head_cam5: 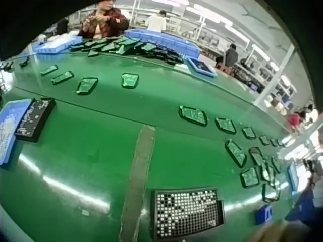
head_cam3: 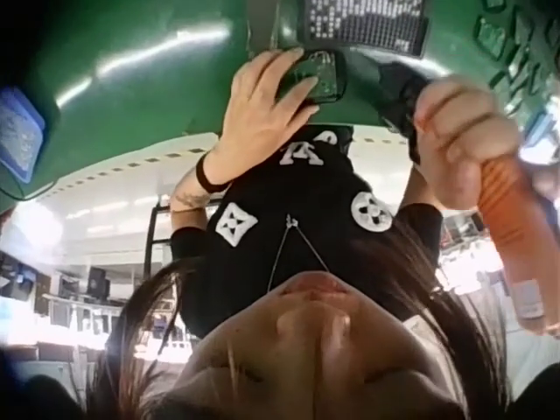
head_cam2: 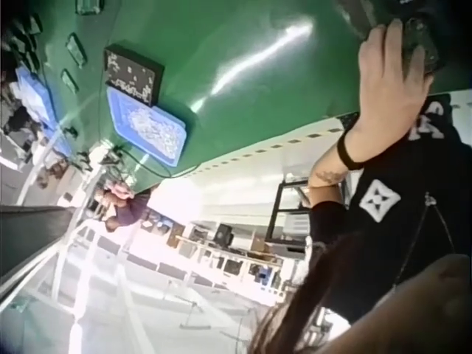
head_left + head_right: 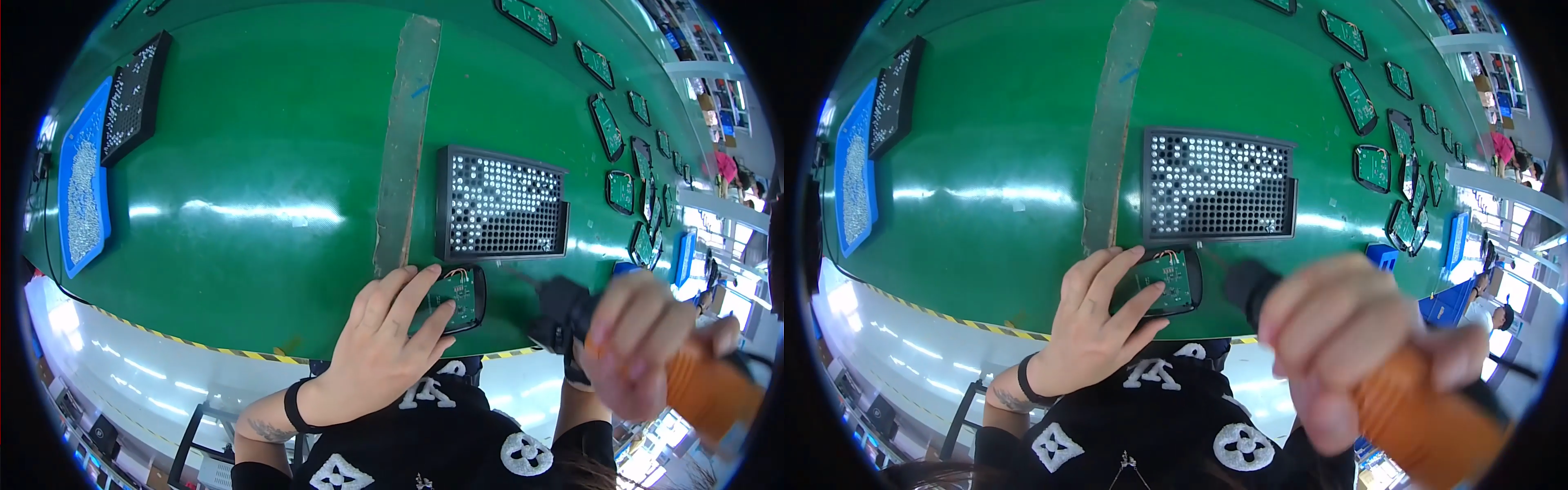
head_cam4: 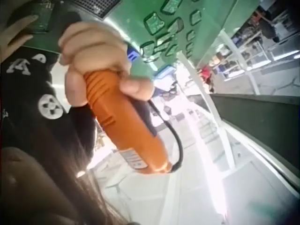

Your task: Fastening components onto circuit boards using an electric screwdriver on an assembly line.

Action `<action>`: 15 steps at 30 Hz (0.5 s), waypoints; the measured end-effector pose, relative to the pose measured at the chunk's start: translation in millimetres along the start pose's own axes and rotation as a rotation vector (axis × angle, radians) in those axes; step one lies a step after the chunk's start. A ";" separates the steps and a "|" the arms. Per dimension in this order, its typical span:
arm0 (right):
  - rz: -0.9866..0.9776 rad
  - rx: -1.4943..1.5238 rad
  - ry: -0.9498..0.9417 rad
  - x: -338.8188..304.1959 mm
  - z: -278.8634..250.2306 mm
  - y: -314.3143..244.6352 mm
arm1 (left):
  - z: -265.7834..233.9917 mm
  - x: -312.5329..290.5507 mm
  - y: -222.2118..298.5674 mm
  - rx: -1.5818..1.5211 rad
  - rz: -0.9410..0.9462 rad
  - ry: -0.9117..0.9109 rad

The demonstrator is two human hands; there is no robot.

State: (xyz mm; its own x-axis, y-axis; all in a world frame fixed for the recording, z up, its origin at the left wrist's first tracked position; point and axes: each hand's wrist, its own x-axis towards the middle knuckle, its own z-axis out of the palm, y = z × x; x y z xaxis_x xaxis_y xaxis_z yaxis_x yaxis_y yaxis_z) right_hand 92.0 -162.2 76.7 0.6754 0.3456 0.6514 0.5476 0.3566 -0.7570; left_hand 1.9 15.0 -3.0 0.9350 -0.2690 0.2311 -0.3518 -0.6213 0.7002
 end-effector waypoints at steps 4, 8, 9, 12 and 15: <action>-0.040 0.068 -0.110 -25.3 0.1 -22.6 | 7.0 -2.7 -6.0 -0.019 0.027 0.046; 0.266 0.095 -0.246 -37.1 3.7 -34.9 | 8.1 -4.6 -8.4 -0.020 0.021 0.045; 0.276 0.100 -0.243 -38.3 3.2 -35.5 | 8.0 -4.0 -7.9 -0.025 0.022 0.041; 0.295 0.109 -0.232 -43.5 3.3 -34.5 | 6.0 -1.6 -6.0 -0.061 0.013 0.049; 0.002 0.021 -0.069 -51.2 10.4 -23.5 | 3.4 -1.5 -5.2 -0.044 0.016 0.017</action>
State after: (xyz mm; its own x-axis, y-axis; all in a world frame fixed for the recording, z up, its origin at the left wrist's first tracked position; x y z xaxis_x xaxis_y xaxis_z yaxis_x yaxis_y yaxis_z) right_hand 39.5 -179.2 61.7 0.6405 0.4054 0.6522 0.5349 0.3738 -0.7577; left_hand 2.2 16.1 -9.3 0.9300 -0.2660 0.2538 -0.3649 -0.5842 0.7249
